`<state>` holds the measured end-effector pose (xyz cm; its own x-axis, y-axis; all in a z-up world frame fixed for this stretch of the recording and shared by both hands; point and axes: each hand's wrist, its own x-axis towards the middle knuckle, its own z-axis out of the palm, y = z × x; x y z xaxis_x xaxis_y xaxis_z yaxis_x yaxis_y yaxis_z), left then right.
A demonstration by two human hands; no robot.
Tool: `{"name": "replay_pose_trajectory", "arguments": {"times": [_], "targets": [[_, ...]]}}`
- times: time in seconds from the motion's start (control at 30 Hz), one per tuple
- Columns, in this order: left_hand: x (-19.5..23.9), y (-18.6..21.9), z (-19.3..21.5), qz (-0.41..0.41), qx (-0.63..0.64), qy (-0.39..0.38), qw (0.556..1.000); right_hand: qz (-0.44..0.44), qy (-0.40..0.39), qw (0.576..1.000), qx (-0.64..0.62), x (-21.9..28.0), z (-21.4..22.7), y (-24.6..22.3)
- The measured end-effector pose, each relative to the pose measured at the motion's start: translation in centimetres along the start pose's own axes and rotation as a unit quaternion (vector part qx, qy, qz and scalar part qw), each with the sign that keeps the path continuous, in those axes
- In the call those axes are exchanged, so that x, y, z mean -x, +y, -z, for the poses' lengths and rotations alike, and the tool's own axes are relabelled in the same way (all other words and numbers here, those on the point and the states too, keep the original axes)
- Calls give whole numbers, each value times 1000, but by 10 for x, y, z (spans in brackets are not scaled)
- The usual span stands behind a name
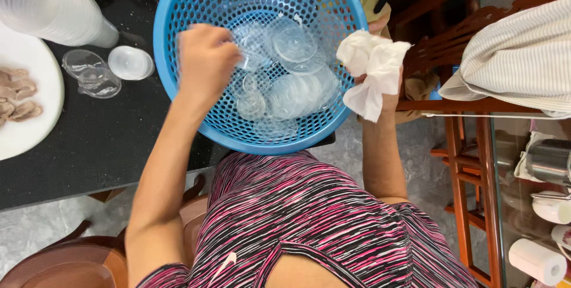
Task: The person wipes the inside and outside of clear plastic cups with a white cloth, one at a time, and places them on the table. The person repeats this process for multiple cups from a blue basket.
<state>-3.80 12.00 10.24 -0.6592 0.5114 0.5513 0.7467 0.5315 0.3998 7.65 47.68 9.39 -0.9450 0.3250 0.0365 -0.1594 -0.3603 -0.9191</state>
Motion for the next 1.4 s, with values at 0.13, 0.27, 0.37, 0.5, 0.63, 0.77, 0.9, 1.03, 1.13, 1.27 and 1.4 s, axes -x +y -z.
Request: {"name": "replay_pose_trajectory", "arguments": {"times": [0.13, 0.27, 0.37, 0.5, 0.63, 0.77, 0.9, 1.03, 1.13, 1.27, 1.4], "targets": [[-22, -8, -57, -37, -168, -100, 980, 10, 4, 1000, 3, 5, -4, -2], [-24, -14, -62, -2, -159, -205, 966, 20, 7, 1000, 13, 7, -18, -9], [-17, -3, -32, 56, 69, -199, 976, -7, 5, 1000, 12, 6, -37, -11], [-11, 33, 5, 40, 244, -154, 957, 33, -66, 993, 92, 5, -71, -5], [1, 70, 24, 81, 324, -109, 936, 126, -194, 936, 267, 20, -100, 0], [15, 88, 15, 173, 579, 56, 795, 159, -273, 908, 276, 32, -123, 4], [37, 94, -15, 338, 669, 119, 651, 177, -302, 892, 287, 34, -134, 2], [56, 89, -28, 363, 737, 50, 568, 436, -372, 719, 393, 21, -143, -12], [61, 89, -26, 350, 709, 48, 610, 490, -395, 651, 423, 16, -150, -15], [58, 100, -15, 357, 483, 49, 798, 352, -371, 775, 371, 21, -153, 4], [53, 106, 6, 159, 274, 56, 947, 70, -367, 895, 244, 31, -136, 27]]}}
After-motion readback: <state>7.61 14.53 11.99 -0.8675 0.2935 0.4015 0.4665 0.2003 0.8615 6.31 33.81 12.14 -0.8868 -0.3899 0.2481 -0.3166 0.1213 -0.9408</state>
